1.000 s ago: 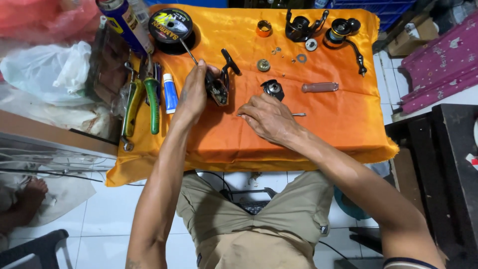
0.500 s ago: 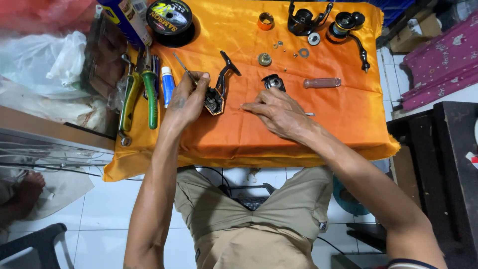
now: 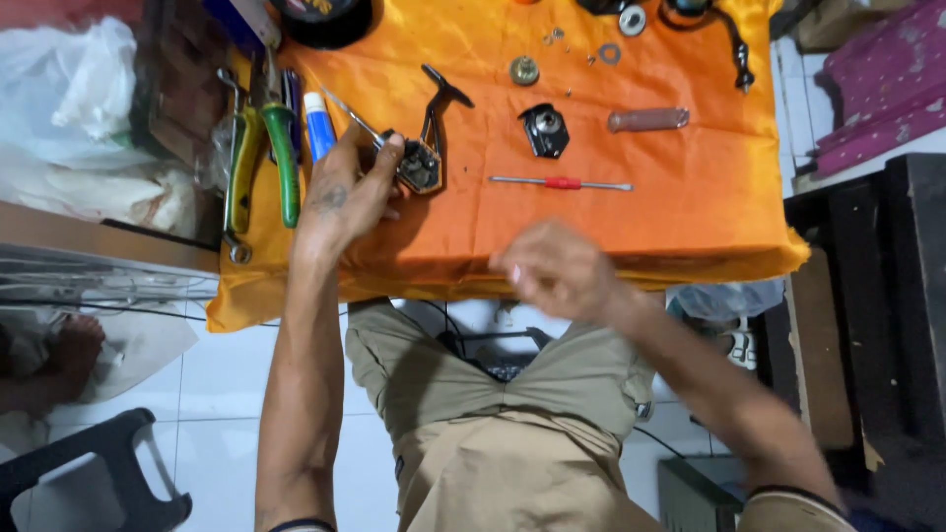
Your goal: Disassembling a fishing reel, cleaning internal components, and installing the side plate using a screwdriver and cloth.
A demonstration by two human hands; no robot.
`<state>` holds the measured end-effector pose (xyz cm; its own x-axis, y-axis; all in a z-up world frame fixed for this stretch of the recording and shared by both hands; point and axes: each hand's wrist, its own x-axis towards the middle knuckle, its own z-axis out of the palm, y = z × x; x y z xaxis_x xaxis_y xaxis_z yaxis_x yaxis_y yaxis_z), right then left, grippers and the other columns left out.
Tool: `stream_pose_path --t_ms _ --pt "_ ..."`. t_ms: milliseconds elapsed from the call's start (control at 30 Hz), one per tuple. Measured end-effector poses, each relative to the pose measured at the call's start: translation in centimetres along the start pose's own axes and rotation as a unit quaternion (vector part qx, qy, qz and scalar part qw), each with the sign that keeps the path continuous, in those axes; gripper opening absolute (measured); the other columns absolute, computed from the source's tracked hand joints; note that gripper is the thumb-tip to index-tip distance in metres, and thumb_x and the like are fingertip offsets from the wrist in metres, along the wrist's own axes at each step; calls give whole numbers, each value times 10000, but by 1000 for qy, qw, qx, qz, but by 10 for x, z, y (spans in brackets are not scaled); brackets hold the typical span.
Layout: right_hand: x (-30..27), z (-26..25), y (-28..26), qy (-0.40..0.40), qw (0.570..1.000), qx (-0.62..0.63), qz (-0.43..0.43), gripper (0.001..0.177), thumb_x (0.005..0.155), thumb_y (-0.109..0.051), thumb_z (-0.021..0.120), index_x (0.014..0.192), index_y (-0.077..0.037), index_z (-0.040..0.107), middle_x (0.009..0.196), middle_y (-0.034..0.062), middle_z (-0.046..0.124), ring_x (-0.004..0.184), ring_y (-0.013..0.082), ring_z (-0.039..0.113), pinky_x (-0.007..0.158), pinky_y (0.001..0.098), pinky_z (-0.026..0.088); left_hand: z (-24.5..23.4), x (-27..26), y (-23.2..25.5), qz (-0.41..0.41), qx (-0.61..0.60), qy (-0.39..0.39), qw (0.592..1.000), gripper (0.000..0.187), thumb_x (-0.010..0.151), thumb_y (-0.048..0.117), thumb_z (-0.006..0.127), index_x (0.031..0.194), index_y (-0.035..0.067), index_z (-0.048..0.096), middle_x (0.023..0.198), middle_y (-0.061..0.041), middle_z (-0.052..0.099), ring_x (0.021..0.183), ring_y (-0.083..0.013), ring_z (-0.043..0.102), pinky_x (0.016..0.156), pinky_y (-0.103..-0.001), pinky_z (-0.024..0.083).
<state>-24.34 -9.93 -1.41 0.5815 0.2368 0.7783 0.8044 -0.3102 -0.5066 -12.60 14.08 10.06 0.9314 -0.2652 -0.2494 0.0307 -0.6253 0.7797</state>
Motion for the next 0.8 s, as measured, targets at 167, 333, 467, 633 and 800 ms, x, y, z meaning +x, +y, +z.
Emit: stream_pose_path --t_ms 167,333,467,633,800 --pt "-98 52 24 -263 926 76 262 201 906 -149 652 1086 -70 695 927 144 721 788 346 712 669 432 575 -1 5 -17 15 4 6 1000 555 1037 449 532 1308 -32 590 929 -176 740 617 -228 763 730 -384 605" --pt "-177 75 108 -288 851 -85 430 323 1024 -271 522 1136 -49 728 880 191 747 836 388 737 694 438 567 5 4 -30 45 -27 23 998 558 1062 398 546 1342 -84 564 972 -207 714 617 -233 754 654 -379 624" --pt "-162 87 105 -249 744 -135 605 543 966 -556 435 942 -85 702 1071 127 757 1142 343 676 931 430 486 8 -5 -26 96 -24 9 995 762 961 615 418 1336 -38 527 956 -121 703 625 -184 751 555 -327 661" --pt "-210 91 137 -213 805 -117 541 403 996 -371 493 725 -73 491 722 122 679 733 296 643 783 414 469 13 -17 -30 107 -22 44 993 788 1017 524 465 1506 -75 313 1281 -242 640 640 -170 740 563 -327 656" --pt "-176 81 118 -386 718 -43 578 558 968 -402 478 1501 -242 526 1476 12 607 1327 212 588 1043 335 457 23 -47 -27 276 1 151 949 490 1077 407 520 1392 30 525 1140 -134 598 1017 -211 578 778 -319 535"
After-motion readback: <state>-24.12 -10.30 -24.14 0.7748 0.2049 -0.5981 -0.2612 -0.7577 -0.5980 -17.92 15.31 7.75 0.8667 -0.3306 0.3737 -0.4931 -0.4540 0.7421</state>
